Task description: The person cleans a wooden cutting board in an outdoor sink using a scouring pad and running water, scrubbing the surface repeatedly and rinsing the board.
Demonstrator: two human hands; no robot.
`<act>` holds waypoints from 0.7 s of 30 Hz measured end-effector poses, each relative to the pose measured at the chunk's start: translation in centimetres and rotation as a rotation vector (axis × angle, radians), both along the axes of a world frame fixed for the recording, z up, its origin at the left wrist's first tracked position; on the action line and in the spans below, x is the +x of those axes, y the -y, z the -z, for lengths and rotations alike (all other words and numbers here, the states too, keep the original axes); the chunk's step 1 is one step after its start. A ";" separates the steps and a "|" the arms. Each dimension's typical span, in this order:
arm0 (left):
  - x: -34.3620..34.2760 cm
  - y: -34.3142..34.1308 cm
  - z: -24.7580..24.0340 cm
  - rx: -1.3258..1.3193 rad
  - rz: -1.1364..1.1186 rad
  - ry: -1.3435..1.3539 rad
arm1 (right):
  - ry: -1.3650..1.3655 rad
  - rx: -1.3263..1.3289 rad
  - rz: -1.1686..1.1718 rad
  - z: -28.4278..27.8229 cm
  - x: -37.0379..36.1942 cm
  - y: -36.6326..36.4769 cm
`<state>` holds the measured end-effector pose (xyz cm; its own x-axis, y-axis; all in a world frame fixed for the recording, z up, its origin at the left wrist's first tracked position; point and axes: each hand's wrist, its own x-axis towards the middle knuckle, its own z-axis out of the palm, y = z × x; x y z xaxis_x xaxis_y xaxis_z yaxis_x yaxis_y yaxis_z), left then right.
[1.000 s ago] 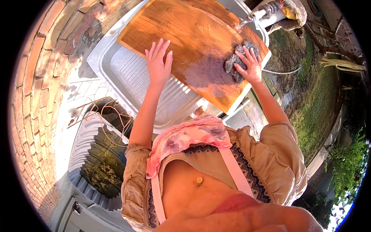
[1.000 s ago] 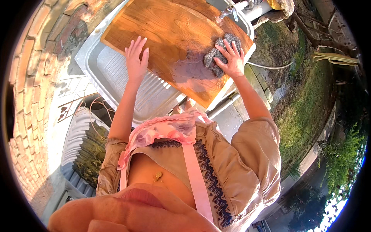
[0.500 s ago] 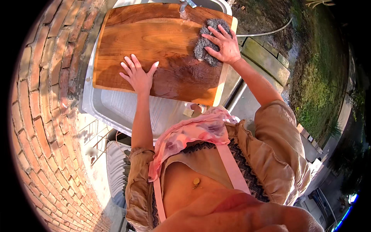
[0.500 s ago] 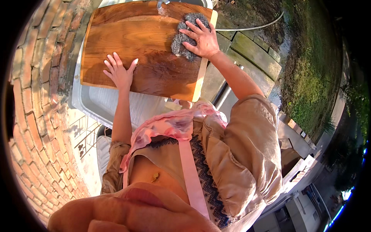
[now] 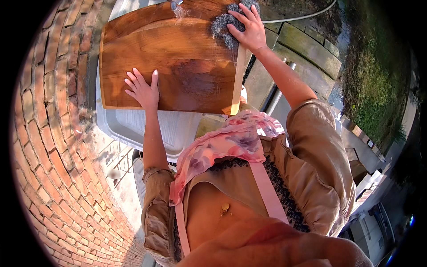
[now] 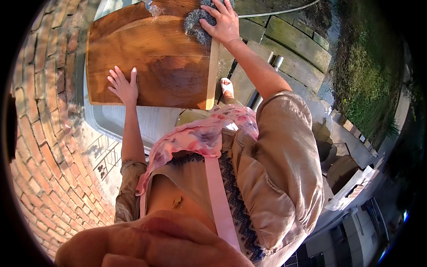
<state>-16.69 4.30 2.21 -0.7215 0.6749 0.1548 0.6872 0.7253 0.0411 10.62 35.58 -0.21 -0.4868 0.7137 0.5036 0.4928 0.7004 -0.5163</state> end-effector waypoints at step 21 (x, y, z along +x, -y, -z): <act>15.8 0.1 1.4 0.035 0.348 0.123 | -0.200 -0.379 -0.360 -0.3 11.8 27.6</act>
<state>-0.92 4.23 0.85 -0.4645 0.8789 0.1083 0.8808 0.4459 0.1596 22.41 7.95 0.12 -0.6548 0.6688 0.3520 0.1230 0.5538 -0.8235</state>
